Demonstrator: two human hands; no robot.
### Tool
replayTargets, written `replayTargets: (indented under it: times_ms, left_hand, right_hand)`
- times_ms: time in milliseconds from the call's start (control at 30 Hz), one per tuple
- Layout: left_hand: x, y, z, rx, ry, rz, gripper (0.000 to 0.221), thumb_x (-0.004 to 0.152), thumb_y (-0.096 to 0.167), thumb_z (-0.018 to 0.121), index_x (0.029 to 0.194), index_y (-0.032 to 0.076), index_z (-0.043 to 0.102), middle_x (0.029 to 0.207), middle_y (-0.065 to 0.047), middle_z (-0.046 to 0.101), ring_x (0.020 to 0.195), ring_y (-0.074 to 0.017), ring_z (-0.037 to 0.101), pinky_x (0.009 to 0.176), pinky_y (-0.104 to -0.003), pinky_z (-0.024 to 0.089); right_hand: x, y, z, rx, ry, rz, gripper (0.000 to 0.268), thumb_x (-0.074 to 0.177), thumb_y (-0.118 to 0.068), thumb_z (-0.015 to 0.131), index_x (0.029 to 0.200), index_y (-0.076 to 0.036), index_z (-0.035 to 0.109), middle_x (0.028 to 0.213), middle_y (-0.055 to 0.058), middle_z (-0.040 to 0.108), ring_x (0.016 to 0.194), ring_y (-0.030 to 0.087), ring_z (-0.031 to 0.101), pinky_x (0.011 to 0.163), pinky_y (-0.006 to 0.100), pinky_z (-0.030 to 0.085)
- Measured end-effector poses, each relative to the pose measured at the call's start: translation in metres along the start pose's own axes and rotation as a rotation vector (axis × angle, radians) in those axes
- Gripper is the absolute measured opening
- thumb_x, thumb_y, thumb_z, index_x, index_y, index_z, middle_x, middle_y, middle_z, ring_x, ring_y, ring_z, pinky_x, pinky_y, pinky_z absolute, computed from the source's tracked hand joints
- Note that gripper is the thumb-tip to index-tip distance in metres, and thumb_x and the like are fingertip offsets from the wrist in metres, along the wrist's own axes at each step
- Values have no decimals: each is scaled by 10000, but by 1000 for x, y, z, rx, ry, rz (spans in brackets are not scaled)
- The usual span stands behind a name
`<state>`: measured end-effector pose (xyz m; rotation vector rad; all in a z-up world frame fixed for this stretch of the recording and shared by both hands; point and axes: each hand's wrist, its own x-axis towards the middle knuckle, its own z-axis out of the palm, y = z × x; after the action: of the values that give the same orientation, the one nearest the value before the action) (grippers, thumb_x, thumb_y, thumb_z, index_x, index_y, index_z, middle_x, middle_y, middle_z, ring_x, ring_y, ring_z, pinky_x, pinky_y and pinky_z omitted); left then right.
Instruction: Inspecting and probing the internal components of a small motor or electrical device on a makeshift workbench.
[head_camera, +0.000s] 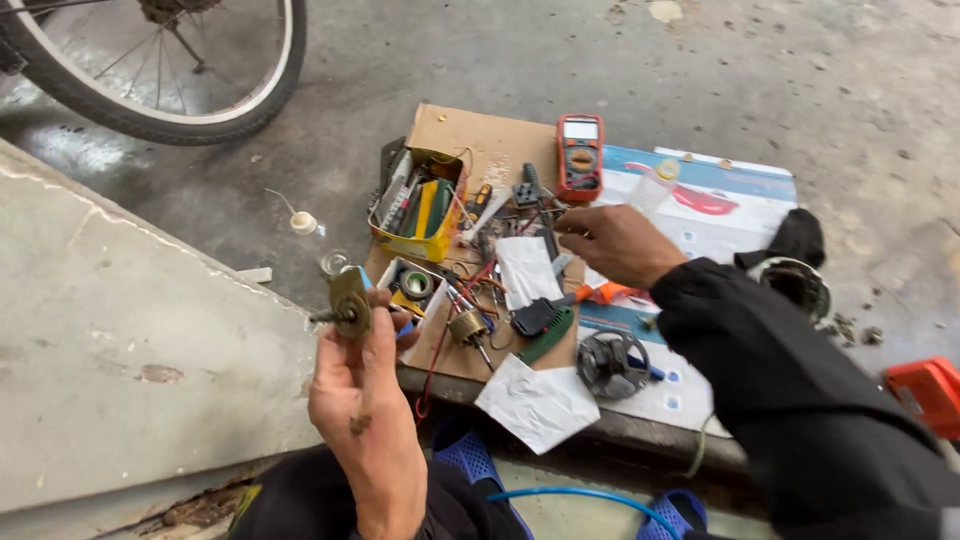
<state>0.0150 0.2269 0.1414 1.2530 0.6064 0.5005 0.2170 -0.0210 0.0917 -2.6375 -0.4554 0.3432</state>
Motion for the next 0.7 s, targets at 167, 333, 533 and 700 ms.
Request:
replayTargets:
  times_ms: [167,333,533,700]
  left_hand:
    - [30,-29,-7,7,33,-77,232,1049,73,670,1255,-17,726,1212,-90,813,998,-165,746,924,-309,632]
    - [49,-55,-6,-110,52,-135,261,1034,21,648,1278,-74,654,1286,-170,768,1048,-222,723,927,-377,652]
    - [53,-76,-1,-74,26,-152,233,1019,20,653,1219,-96,682,1214,-185,820,912,-255,779,878,-398,689]
    - [60,-92,-6,-80,51,-171,222,999,13,680,1187,-104,692,1190,-221,846,893,-275,808,844,-417,709]
  right_hand:
    - [62,57,68,21,-8,98,298,1009,-168,655,1243,-99,825,1105,100,837,862,272,774,790,389,603]
    - [84,101,97,42,-90,317,317,1015,-192,685,1276,-66,815,1168,98,824,961,262,780,862,363,598]
    - [112,102,141,-18,21,38,395,957,-183,698,1348,-144,739,1304,76,781,1113,329,747,950,457,586]
    - [136,117,183,-137,1,19,570,903,-192,716,1453,-175,566,1390,89,662,1230,356,673,1007,478,566]
